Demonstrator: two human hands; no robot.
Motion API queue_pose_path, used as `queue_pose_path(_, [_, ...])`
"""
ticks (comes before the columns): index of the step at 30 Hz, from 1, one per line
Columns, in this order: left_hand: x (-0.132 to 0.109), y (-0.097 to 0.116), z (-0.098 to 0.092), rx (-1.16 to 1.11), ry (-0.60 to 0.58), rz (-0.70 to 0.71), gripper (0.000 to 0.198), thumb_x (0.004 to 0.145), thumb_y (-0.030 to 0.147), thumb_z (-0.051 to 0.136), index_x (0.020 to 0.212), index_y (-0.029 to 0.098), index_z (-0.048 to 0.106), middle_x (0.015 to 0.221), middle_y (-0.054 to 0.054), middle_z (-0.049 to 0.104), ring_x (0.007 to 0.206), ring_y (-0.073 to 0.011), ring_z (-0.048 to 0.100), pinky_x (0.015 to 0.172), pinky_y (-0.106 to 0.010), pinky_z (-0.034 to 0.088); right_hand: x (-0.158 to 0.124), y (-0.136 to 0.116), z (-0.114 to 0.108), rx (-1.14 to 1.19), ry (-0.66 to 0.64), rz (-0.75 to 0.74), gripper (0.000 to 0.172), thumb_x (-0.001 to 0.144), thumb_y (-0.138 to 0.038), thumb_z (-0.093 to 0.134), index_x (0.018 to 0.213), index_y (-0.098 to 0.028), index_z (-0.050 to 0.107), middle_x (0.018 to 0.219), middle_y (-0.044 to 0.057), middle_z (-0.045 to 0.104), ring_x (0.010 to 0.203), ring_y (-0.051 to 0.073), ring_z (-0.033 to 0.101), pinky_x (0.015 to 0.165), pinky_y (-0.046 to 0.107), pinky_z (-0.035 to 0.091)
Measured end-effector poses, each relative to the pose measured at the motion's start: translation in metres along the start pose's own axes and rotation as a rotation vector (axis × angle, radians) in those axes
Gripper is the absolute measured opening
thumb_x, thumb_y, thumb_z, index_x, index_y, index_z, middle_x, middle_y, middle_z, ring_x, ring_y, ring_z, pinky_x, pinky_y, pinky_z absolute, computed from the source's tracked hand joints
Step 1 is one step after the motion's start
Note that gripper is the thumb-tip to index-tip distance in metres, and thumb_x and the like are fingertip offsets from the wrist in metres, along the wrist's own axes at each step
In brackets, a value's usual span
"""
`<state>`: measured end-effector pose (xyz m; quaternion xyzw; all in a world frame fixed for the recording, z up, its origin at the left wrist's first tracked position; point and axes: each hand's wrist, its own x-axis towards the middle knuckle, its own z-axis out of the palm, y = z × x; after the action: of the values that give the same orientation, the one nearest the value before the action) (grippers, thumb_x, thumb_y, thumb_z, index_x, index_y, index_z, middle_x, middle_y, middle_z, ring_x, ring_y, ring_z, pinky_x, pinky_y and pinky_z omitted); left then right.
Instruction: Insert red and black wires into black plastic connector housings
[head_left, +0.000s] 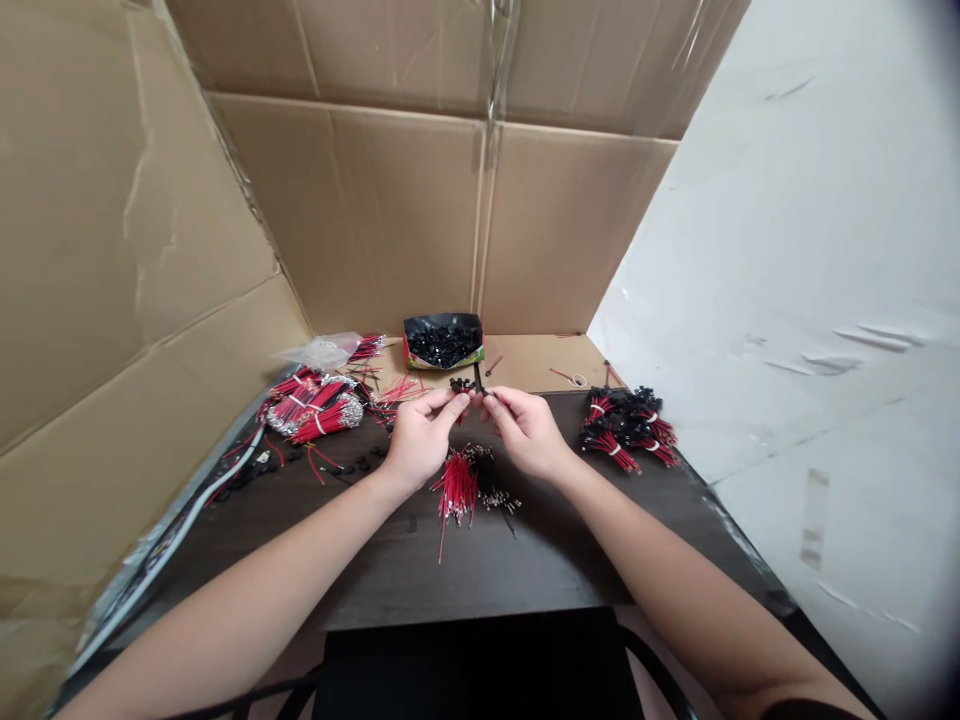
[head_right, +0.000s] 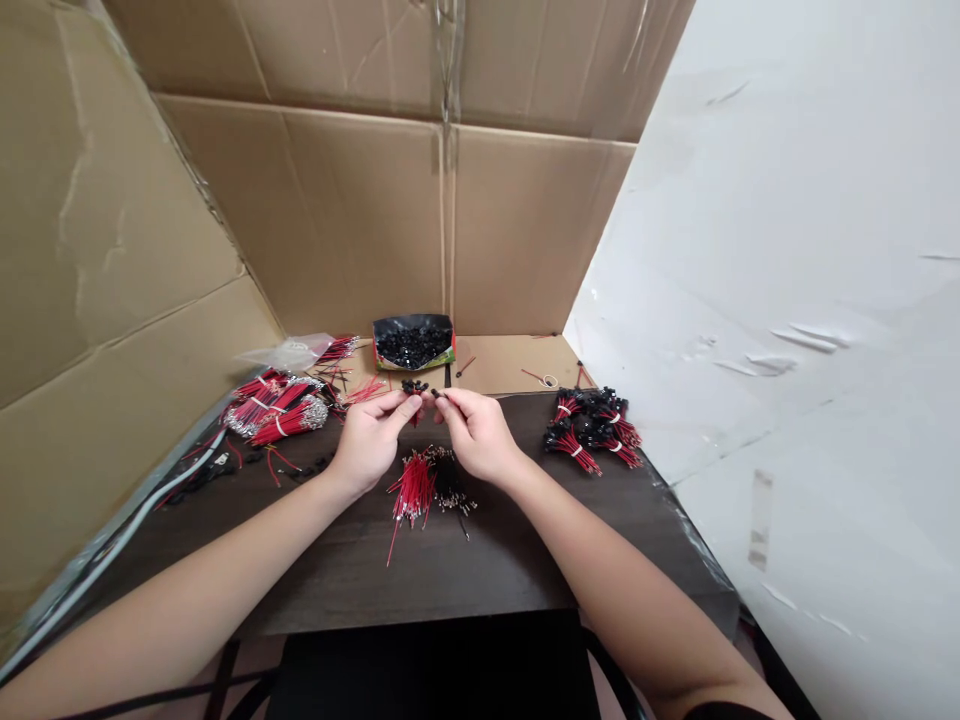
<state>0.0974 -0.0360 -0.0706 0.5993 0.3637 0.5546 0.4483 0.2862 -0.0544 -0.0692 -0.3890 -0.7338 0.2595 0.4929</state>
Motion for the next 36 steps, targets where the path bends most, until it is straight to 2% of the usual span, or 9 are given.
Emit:
queue_pose_path(4, [0.001,0.0,0.001,-0.018,0.04,-0.019,0.031,0.09,0.044,0.082,0.083,0.014,0.084,0.087,-0.01,0.08,0.085,-0.0224,0.069,0.084,-0.035,0.056,0.002,0.0,0.003,-0.072,0.149,-0.089,0.027,0.112,-0.037,0.055,0.108,-0.021,0.077,0.097,0.008,0.06,0.091,0.022,0.061,0.082,0.037,0.052])
queue_pose_path(7, [0.0,-0.001,0.002,-0.022,0.034,-0.039,0.031,0.089,0.044,0.082,0.081,0.014,0.084,0.086,-0.01,0.08,0.085,-0.0227,0.07,0.085,-0.035,0.056,0.002,0.001,0.005,-0.034,0.166,-0.071,0.026,0.112,-0.037,0.057,0.116,-0.023,0.079,0.098,0.008,0.06,0.092,0.023,0.062,0.08,0.037,0.055])
queue_pose_path(12, [-0.005,-0.002,0.005,-0.056,0.035,-0.081,0.028,0.087,0.041,0.084,0.093,0.014,0.088,0.088,-0.009,0.082,0.083,-0.0226,0.07,0.083,-0.035,0.057,-0.001,0.002,0.009,-0.009,0.209,-0.079,0.023,0.11,-0.034,0.061,0.118,-0.023,0.079,0.101,0.009,0.065,0.091,0.022,0.065,0.078,0.037,0.058])
queue_pose_path(14, [-0.006,-0.003,0.006,-0.057,0.029,-0.081,0.027,0.088,0.04,0.083,0.089,0.014,0.088,0.087,-0.009,0.081,0.083,-0.0221,0.069,0.081,-0.034,0.056,-0.002,0.002,0.012,-0.01,0.23,-0.069,0.022,0.11,-0.033,0.061,0.122,-0.023,0.076,0.106,0.009,0.068,0.092,0.022,0.067,0.079,0.037,0.059])
queue_pose_path(17, [-0.008,-0.003,0.008,-0.077,0.02,-0.088,0.026,0.088,0.041,0.083,0.085,0.015,0.087,0.084,-0.008,0.08,0.08,-0.0206,0.067,0.08,-0.033,0.055,-0.004,0.002,0.017,0.088,0.248,-0.018,0.016,0.109,-0.035,0.064,0.117,-0.022,0.07,0.107,0.009,0.071,0.088,0.02,0.07,0.079,0.036,0.062])
queue_pose_path(20, [-0.009,-0.003,0.01,-0.118,0.028,-0.107,0.027,0.087,0.041,0.085,0.085,0.015,0.087,0.083,-0.007,0.079,0.079,-0.0194,0.066,0.078,-0.032,0.054,-0.006,0.003,0.023,0.19,0.254,0.003,0.014,0.106,-0.035,0.068,0.106,-0.022,0.063,0.1,0.006,0.072,0.083,0.019,0.072,0.078,0.035,0.063])
queue_pose_path(26, [-0.011,-0.007,0.013,-0.187,0.067,-0.137,0.03,0.084,0.044,0.087,0.092,0.015,0.088,0.091,-0.008,0.081,0.087,-0.021,0.068,0.088,-0.034,0.055,-0.01,0.007,0.032,0.164,0.253,0.01,0.014,0.106,-0.035,0.069,0.103,-0.022,0.067,0.098,0.007,0.071,0.083,0.02,0.072,0.08,0.038,0.063])
queue_pose_path(31, [-0.011,-0.013,0.012,-0.264,0.056,-0.166,0.029,0.084,0.042,0.089,0.098,0.016,0.088,0.104,-0.01,0.083,0.097,-0.0229,0.073,0.099,-0.038,0.055,-0.01,0.006,0.033,0.246,0.229,0.126,0.022,0.102,-0.041,0.073,0.104,-0.02,0.068,0.103,0.009,0.076,0.083,0.02,0.074,0.079,0.036,0.064])
queue_pose_path(36, [-0.011,-0.016,0.012,-0.246,0.074,-0.189,0.031,0.082,0.043,0.089,0.098,0.015,0.088,0.102,-0.011,0.083,0.095,-0.023,0.073,0.095,-0.038,0.056,-0.009,0.009,0.033,0.25,0.207,0.229,0.03,0.1,-0.049,0.074,0.105,-0.02,0.068,0.102,0.01,0.078,0.078,0.02,0.073,0.072,0.034,0.062])
